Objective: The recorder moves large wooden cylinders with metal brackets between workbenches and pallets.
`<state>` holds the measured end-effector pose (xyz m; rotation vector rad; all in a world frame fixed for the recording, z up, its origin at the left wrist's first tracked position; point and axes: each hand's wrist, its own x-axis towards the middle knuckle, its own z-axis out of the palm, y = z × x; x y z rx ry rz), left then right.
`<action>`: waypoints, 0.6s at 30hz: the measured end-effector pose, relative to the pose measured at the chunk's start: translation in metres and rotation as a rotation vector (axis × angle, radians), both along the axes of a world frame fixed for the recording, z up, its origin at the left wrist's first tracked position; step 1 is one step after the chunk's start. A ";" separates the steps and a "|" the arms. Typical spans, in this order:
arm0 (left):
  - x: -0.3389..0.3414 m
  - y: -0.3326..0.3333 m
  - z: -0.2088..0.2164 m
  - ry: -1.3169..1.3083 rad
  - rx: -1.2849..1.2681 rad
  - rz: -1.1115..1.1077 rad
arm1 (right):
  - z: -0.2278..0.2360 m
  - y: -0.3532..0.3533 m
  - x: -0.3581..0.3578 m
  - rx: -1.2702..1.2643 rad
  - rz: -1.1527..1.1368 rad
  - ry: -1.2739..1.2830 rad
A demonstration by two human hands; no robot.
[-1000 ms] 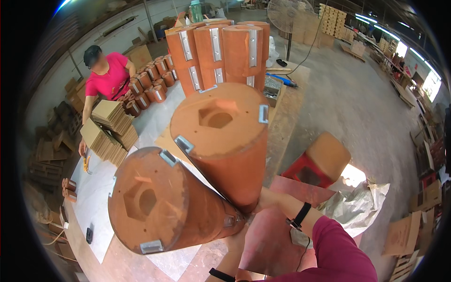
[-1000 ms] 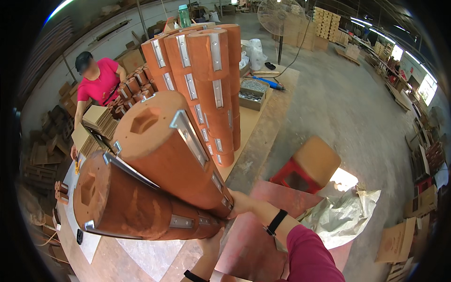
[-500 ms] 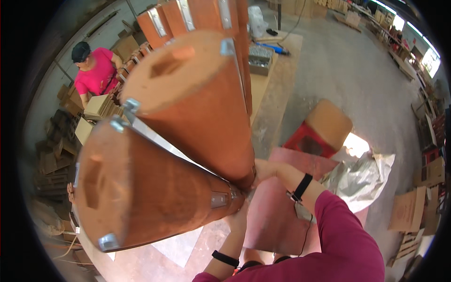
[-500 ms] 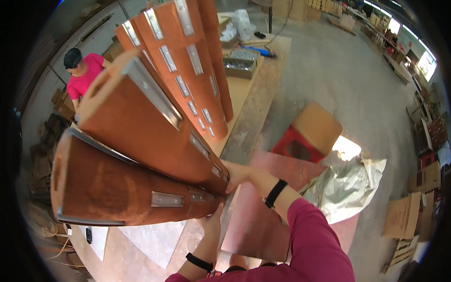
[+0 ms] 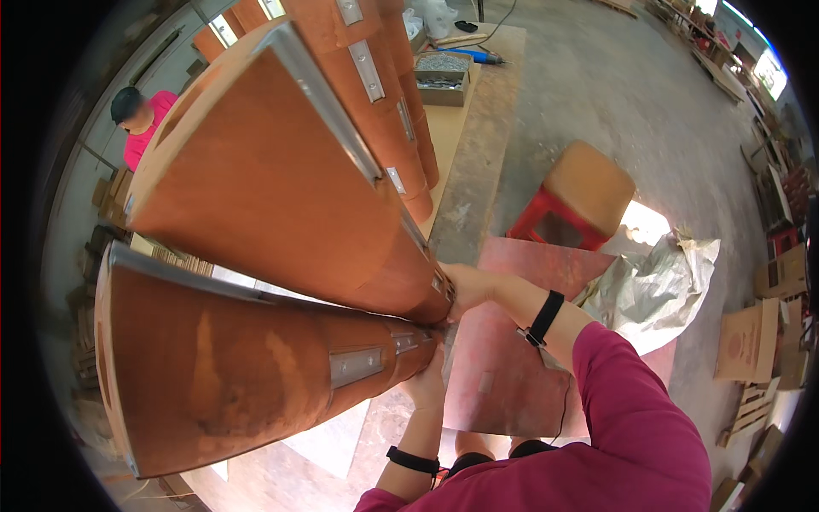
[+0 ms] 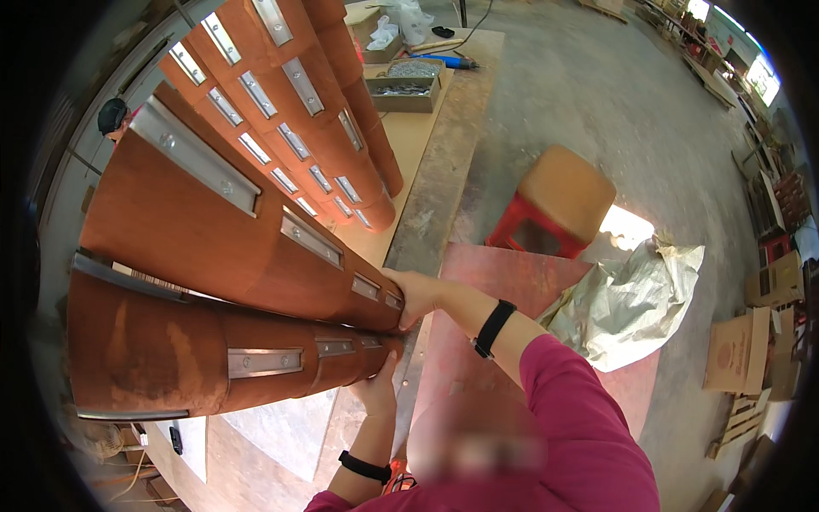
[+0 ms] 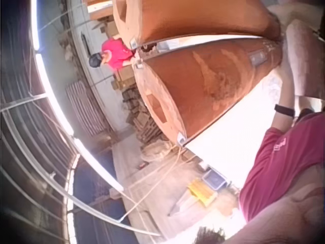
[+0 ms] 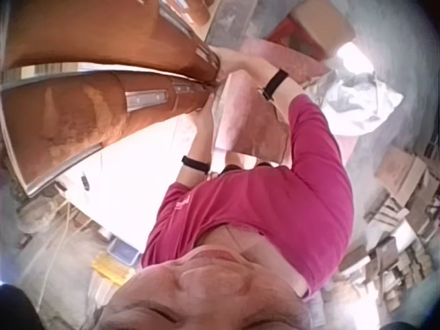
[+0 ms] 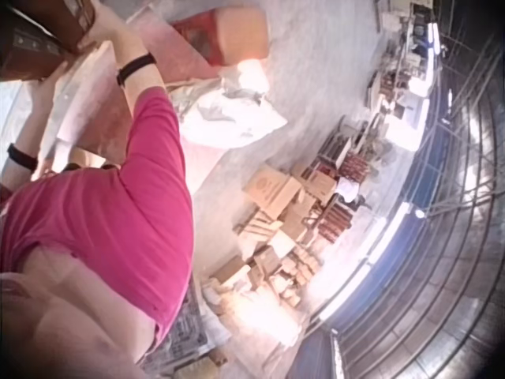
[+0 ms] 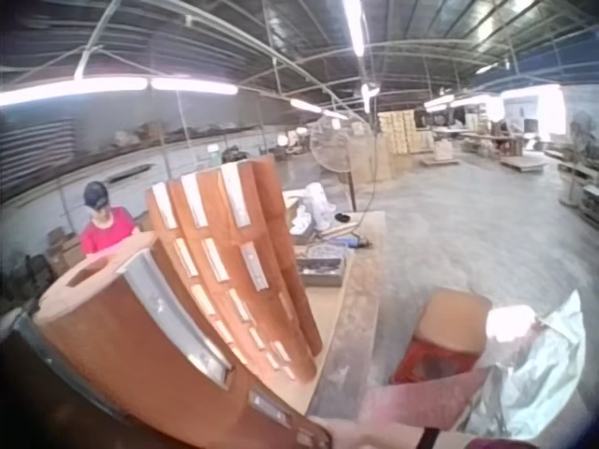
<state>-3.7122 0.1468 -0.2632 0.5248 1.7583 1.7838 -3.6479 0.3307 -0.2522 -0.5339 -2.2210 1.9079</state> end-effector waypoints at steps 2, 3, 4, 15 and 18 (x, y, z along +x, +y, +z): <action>-0.001 0.004 0.007 -0.020 -0.009 -0.007 | -0.001 0.004 -0.003 -0.027 -0.023 -0.018; -0.002 0.004 0.010 -0.042 -0.012 -0.013 | -0.007 0.009 -0.005 -0.010 0.007 -0.007; -0.004 0.003 0.009 -0.039 -0.016 -0.020 | -0.012 0.012 -0.007 0.008 0.036 0.003; -0.012 0.004 -0.009 0.055 -0.007 -0.137 | -0.032 0.018 -0.005 -0.352 0.089 -0.040; -0.020 -0.004 -0.014 0.186 -0.052 -0.151 | -0.030 0.004 -0.006 -0.247 0.000 -0.117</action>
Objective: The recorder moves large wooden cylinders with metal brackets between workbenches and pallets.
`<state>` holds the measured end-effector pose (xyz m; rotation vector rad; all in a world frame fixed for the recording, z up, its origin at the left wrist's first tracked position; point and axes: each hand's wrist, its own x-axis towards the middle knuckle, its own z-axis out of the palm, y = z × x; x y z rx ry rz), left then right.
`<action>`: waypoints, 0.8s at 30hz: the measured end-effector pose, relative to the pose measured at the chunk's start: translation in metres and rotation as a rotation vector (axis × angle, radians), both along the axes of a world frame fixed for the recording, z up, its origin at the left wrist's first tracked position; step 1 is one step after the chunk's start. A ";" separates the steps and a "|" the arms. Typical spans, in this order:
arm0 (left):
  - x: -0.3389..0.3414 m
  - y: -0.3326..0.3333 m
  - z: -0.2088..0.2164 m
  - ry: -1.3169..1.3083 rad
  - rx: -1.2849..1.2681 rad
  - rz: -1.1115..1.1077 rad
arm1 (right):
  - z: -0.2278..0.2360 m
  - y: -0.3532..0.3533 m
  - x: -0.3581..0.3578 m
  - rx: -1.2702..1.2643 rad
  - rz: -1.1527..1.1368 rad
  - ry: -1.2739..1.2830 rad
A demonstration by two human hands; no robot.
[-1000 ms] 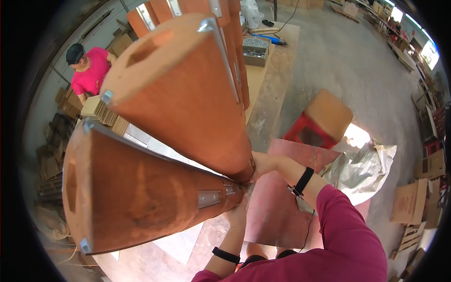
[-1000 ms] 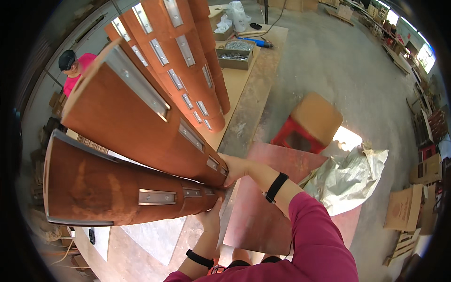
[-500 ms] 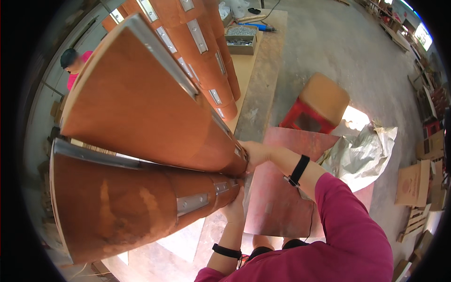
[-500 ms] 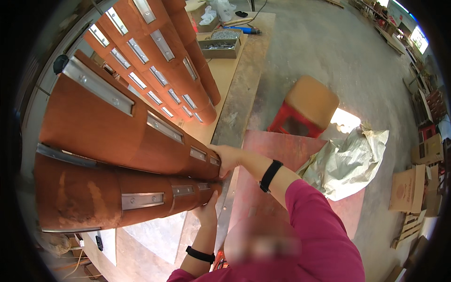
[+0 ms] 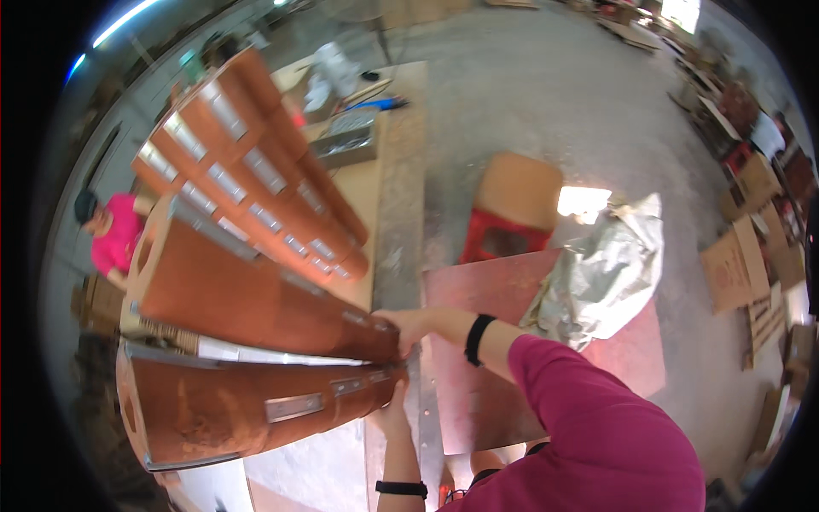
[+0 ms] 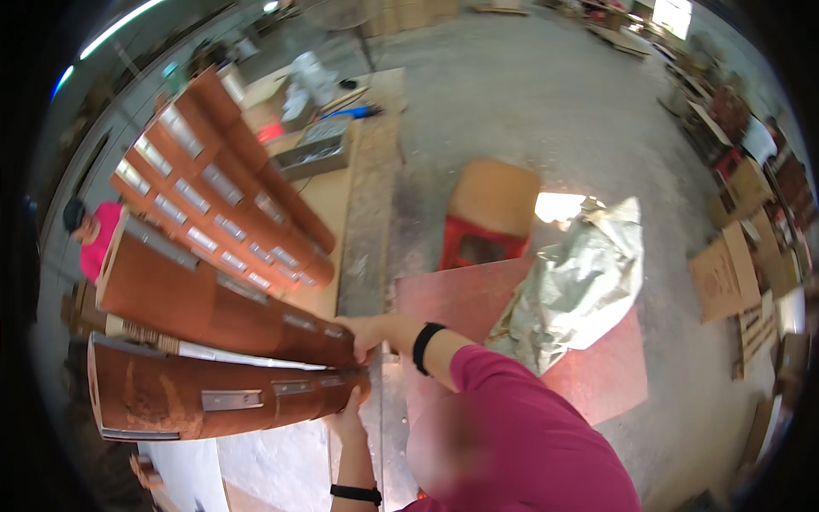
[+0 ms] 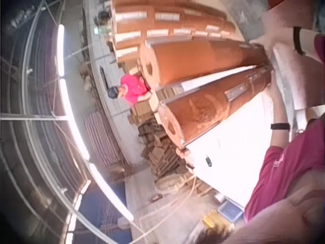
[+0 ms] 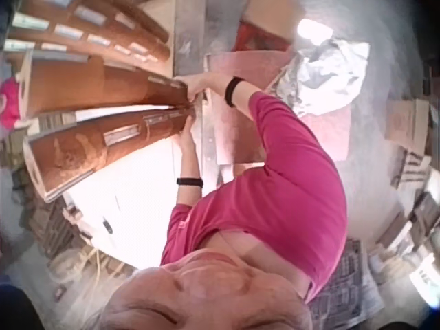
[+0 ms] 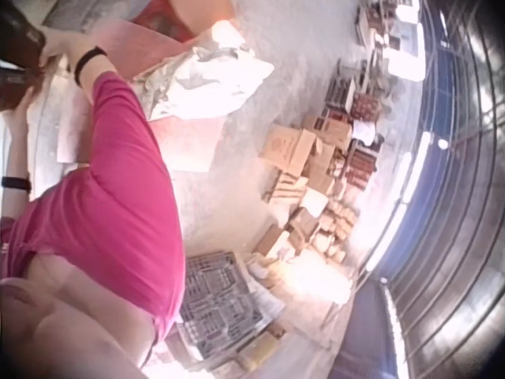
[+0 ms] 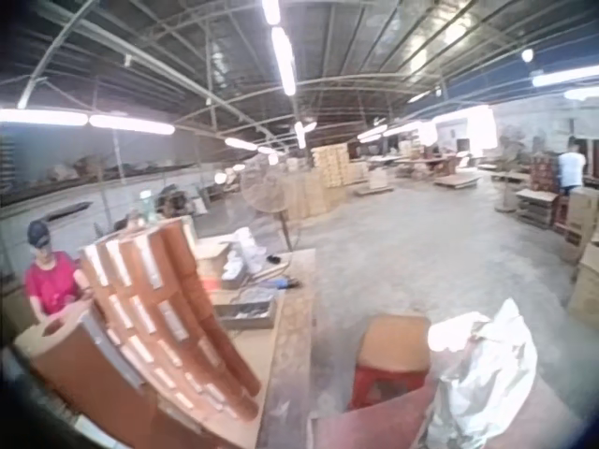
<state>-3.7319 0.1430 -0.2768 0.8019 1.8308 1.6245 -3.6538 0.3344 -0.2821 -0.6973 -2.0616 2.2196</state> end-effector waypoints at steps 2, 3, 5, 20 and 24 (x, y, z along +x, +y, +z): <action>-0.002 -0.003 0.002 -0.032 0.031 -0.021 | 0.008 -0.015 0.003 0.057 -0.076 0.017; -0.001 -0.003 0.004 -0.057 0.060 -0.007 | 0.010 -0.020 0.007 0.060 -0.095 0.013; 0.001 -0.003 0.001 -0.045 0.056 -0.013 | 0.009 -0.029 0.009 -0.006 -0.215 0.104; 0.006 -0.031 0.001 -0.128 -0.152 0.117 | -0.022 -0.056 0.182 0.271 -1.281 -0.118; 0.039 -0.074 0.028 -0.168 -0.277 0.100 | -0.030 -0.052 0.338 0.653 -1.819 -0.542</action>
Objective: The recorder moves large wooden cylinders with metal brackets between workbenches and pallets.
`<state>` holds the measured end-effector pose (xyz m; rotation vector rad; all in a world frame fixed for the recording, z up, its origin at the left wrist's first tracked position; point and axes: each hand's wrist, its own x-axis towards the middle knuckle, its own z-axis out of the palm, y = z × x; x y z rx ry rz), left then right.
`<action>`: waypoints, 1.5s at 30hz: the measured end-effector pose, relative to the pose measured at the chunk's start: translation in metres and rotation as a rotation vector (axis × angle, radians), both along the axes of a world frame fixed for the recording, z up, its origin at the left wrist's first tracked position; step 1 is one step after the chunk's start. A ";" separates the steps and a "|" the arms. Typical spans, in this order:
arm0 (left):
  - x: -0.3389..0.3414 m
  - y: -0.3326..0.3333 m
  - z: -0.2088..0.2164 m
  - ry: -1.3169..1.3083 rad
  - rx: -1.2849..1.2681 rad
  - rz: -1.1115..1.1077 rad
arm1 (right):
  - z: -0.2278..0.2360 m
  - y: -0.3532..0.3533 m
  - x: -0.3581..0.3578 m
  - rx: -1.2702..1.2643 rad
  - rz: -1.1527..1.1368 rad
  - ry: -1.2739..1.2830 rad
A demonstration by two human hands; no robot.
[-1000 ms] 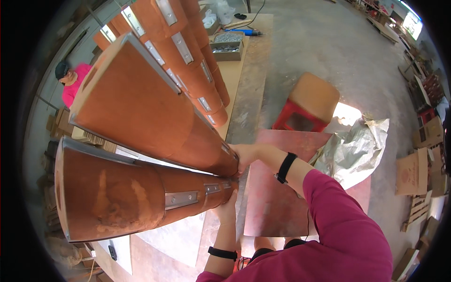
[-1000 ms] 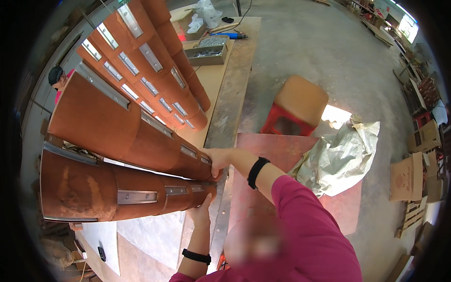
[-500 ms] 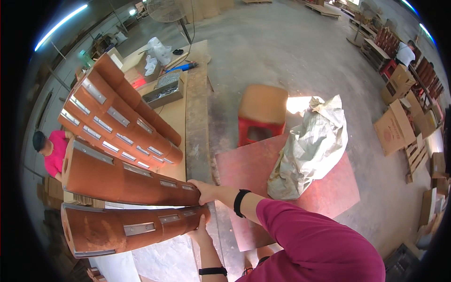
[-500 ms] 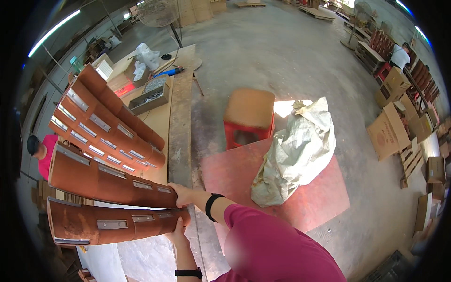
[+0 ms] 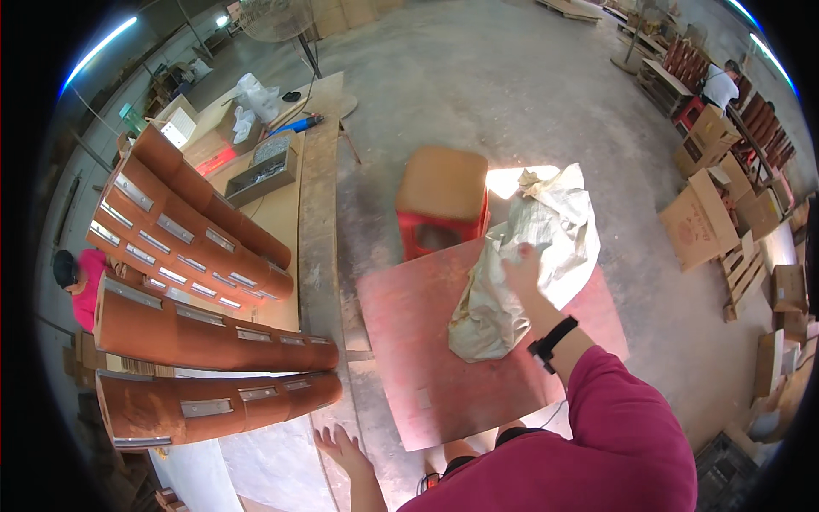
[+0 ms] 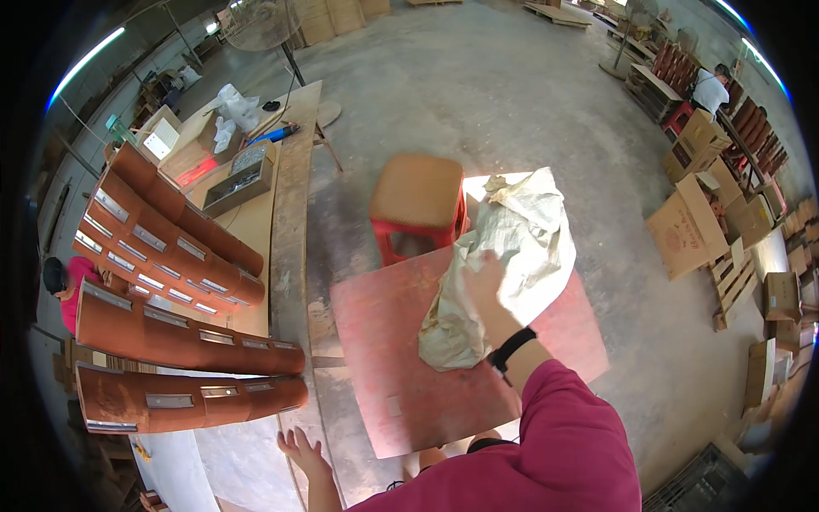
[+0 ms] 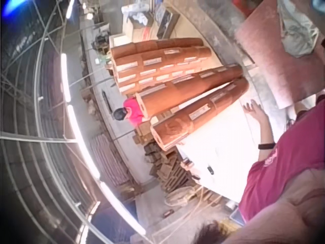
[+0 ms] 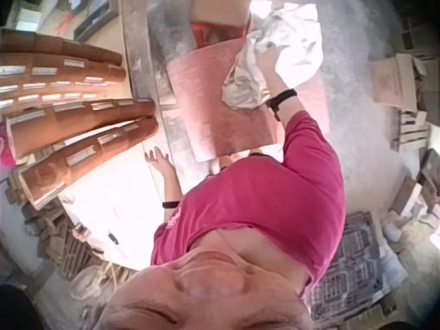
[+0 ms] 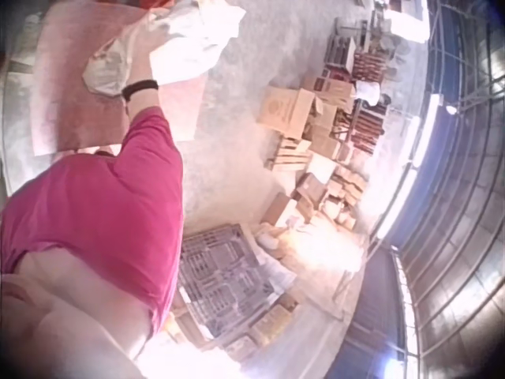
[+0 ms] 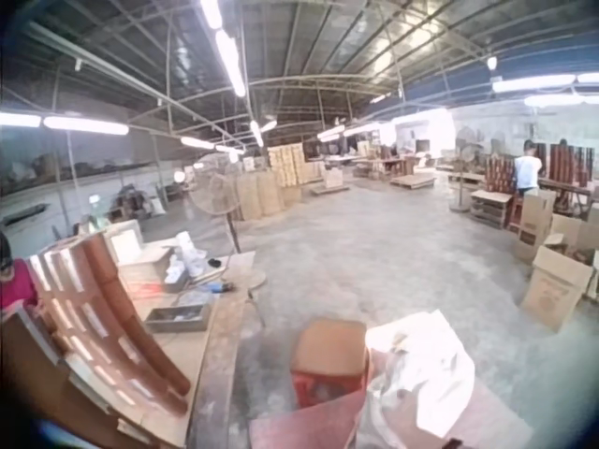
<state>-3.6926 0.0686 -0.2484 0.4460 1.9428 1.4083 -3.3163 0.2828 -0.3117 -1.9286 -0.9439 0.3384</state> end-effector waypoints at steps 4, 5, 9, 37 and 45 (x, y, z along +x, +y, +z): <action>0.030 -0.056 -0.015 -0.114 -0.197 -0.080 | 0.008 0.010 0.086 -0.843 -0.187 -0.132; 0.031 -0.074 -0.030 -0.125 -0.271 -0.088 | 0.007 0.010 0.090 -0.888 -0.176 -0.075; 0.070 -0.105 -0.018 -0.224 -0.448 -0.073 | -0.025 0.019 0.094 -0.822 0.013 0.077; 0.032 -0.180 -0.125 0.213 -0.547 -0.774 | 0.113 -0.262 0.070 0.116 0.004 0.338; 0.020 -0.180 -0.151 0.345 -0.631 -0.904 | 0.158 -0.351 0.144 0.386 -0.323 0.478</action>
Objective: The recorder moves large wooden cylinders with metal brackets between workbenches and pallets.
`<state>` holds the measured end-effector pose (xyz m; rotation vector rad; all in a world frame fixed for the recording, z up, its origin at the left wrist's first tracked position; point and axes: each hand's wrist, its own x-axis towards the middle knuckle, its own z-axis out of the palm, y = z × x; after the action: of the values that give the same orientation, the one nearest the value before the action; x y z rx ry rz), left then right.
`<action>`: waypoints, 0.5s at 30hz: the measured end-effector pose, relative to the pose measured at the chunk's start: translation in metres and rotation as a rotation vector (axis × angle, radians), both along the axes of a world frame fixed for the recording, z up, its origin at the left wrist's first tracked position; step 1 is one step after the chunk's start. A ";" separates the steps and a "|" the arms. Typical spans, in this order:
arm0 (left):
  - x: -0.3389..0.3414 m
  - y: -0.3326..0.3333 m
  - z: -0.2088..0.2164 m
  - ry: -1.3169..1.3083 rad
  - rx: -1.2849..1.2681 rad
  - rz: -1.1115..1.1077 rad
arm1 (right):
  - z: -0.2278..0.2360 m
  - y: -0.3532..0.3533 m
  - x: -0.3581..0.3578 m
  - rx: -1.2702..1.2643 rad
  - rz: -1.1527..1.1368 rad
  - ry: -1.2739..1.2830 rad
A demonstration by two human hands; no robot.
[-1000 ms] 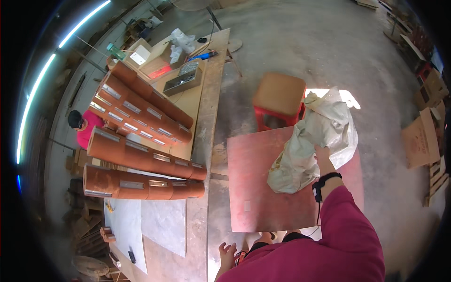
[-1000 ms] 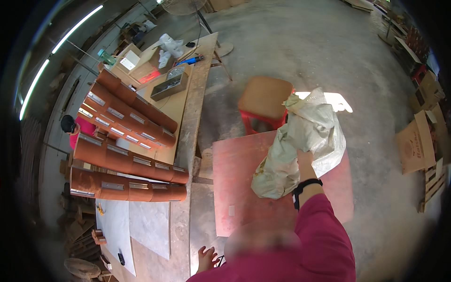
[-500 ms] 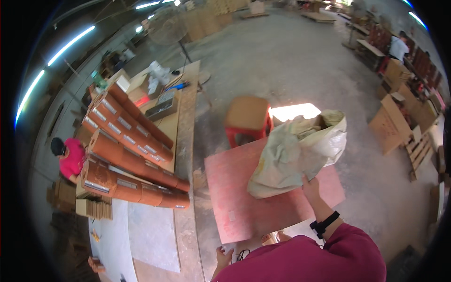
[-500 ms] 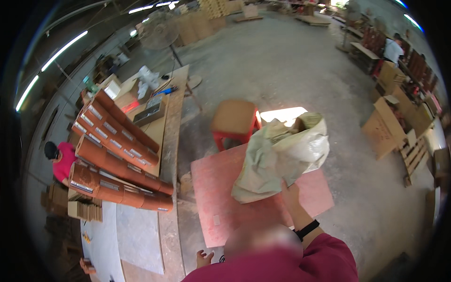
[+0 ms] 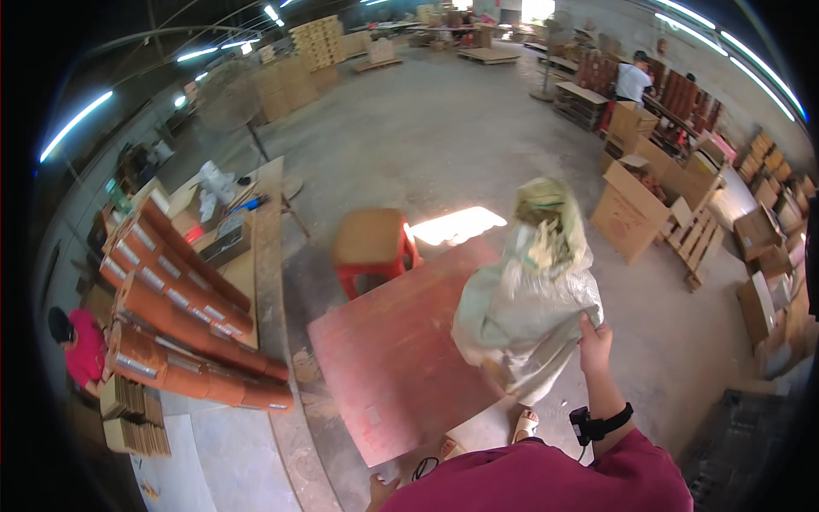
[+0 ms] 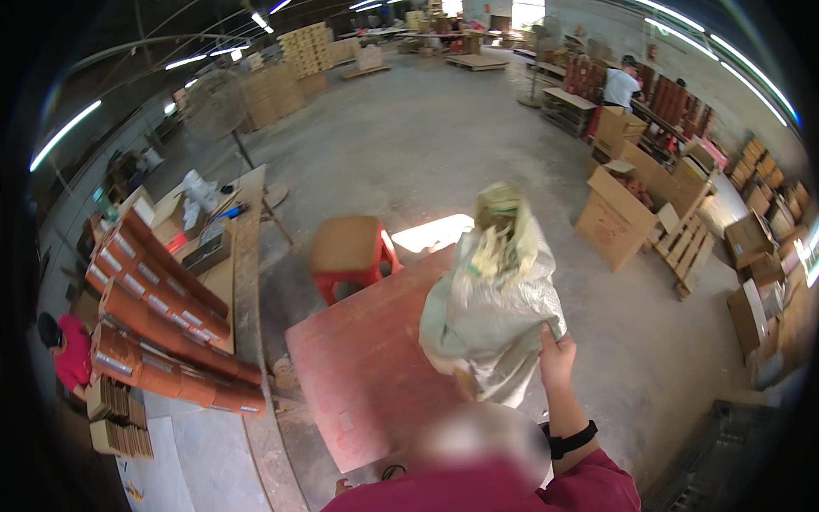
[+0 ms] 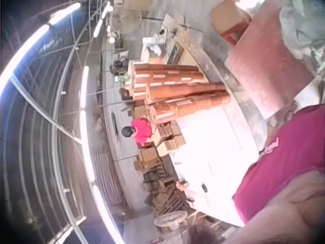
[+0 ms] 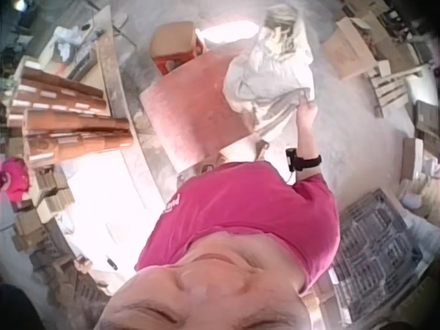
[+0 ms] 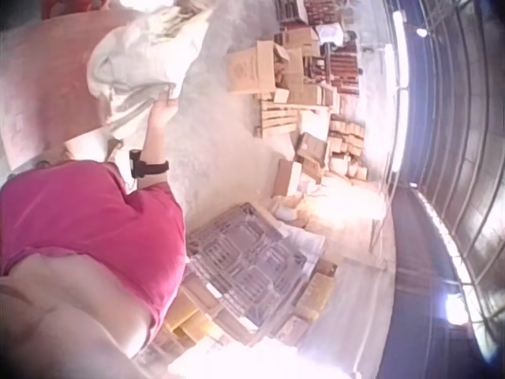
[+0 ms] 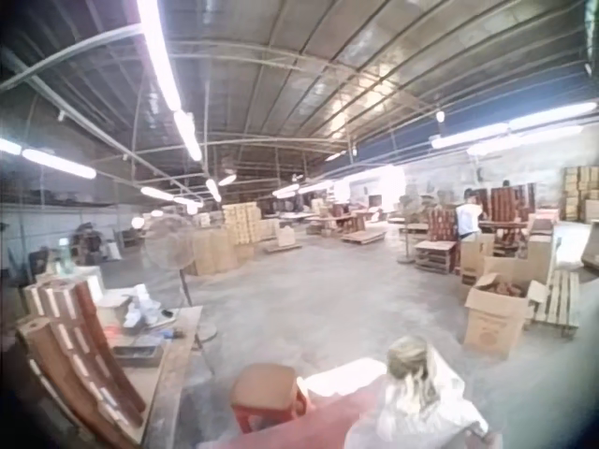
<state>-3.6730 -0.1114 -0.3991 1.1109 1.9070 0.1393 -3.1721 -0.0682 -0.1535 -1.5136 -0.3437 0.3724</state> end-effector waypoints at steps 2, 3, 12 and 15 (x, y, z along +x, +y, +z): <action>0.009 0.012 -0.007 0.019 -0.021 -0.075 | 0.011 -0.032 0.028 -0.046 -0.046 -0.063; 0.021 0.021 -0.008 0.006 -0.010 -0.113 | 0.018 -0.048 0.043 -0.049 -0.096 -0.050; 0.189 0.079 0.008 -0.015 0.082 -0.312 | 0.014 -0.214 0.141 0.081 -0.239 -0.030; 0.277 0.071 0.020 0.018 0.137 -0.427 | -0.006 -0.255 0.200 -0.042 -0.291 -0.119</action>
<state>-3.3960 -0.0407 -0.3795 1.5899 1.6513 0.0205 -2.9726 -0.3228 -0.1594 -1.6035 -0.2053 0.0595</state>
